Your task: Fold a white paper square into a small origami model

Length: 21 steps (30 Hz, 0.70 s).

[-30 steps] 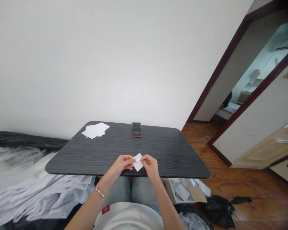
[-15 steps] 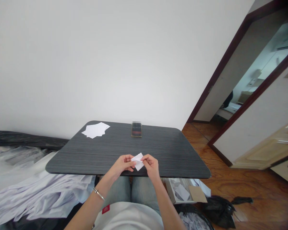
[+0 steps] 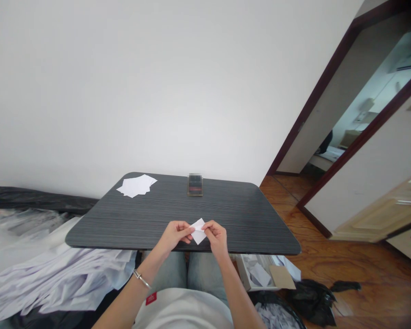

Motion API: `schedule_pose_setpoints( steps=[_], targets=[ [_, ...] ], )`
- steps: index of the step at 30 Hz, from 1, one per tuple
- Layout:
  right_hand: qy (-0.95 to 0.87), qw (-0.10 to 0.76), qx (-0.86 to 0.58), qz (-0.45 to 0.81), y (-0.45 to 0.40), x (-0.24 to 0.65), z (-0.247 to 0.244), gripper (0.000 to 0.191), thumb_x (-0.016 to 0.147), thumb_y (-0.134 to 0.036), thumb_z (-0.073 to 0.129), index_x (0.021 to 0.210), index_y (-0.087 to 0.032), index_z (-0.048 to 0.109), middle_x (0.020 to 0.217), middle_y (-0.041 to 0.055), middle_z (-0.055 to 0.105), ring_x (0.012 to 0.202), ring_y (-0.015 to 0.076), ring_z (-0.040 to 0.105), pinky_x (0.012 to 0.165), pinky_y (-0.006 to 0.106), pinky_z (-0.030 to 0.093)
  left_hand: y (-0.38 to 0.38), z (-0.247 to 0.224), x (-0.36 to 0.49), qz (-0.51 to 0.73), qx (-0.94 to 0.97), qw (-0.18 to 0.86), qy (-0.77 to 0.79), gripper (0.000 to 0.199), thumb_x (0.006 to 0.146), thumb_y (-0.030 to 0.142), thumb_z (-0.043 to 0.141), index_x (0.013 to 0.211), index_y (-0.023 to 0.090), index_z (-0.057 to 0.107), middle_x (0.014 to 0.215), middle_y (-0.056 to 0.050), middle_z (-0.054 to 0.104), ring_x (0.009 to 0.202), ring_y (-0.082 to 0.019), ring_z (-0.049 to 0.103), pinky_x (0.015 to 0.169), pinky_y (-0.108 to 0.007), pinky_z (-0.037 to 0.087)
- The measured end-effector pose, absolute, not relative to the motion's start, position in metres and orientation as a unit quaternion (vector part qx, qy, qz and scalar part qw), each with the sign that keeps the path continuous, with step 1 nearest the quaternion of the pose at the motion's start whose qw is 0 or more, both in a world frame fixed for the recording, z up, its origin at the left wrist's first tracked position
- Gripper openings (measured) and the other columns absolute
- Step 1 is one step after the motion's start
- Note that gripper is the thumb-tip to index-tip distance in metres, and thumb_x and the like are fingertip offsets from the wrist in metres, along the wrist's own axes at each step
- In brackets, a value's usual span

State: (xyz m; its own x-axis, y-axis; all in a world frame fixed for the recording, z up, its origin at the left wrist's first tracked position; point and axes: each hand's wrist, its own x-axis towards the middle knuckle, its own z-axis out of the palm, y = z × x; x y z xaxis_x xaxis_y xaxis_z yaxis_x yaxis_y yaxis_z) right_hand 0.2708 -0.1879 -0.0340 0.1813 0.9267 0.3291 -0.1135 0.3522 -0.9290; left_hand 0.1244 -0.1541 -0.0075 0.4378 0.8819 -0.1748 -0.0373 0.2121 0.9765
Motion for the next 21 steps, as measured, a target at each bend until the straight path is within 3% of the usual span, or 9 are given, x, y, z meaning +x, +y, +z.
schedule_pose_setpoints(
  steps=[7, 15, 21],
  targets=[
    [-0.46, 0.692, -0.409, 0.378, -0.1856, 0.2692, -0.0299, 0.011, 0.074, -0.028, 0.056, 0.074, -0.017, 0.052, 0.07, 0.0018, 0.059, 0.063, 0.0136, 0.053, 0.057, 0.023, 0.041, -0.1507, -0.013, 0.1248, 0.403, 0.54, 0.616, 0.407, 0.025, 0.059, 0.032, 0.069, 0.062, 0.009, 0.062, 0.049, 0.0, 0.061, 0.043, -0.008, 0.053, 0.045, -0.019, 0.045],
    [-0.482, 0.639, -0.453, 0.393, -0.18, 0.2657, -0.037, 0.02, 0.073, -0.034, 0.056, 0.067, -0.015, 0.058, 0.063, 0.0012, 0.058, 0.056, 0.013, 0.05, 0.054, 0.023, 0.041, -0.1543, -0.007, 0.1278, 0.417, 0.577, 0.582, 0.393, 0.023, 0.06, 0.032, 0.068, 0.059, 0.01, 0.06, 0.049, 0.0, 0.06, 0.043, -0.009, 0.053, 0.046, -0.02, 0.045],
    [-0.466, 0.642, -0.487, 0.365, -0.179, 0.265, -0.0383, 0.024, 0.074, -0.036, 0.054, 0.062, -0.015, 0.055, 0.053, -0.0017, 0.052, 0.048, 0.0106, 0.045, 0.047, 0.021, 0.036, -0.1514, -0.011, 0.1258, 0.403, 0.55, 0.632, 0.368, 0.024, 0.056, 0.028, 0.071, 0.067, 0.009, 0.062, 0.054, 0.0, 0.062, 0.047, -0.009, 0.055, 0.051, -0.02, 0.046]
  ],
)
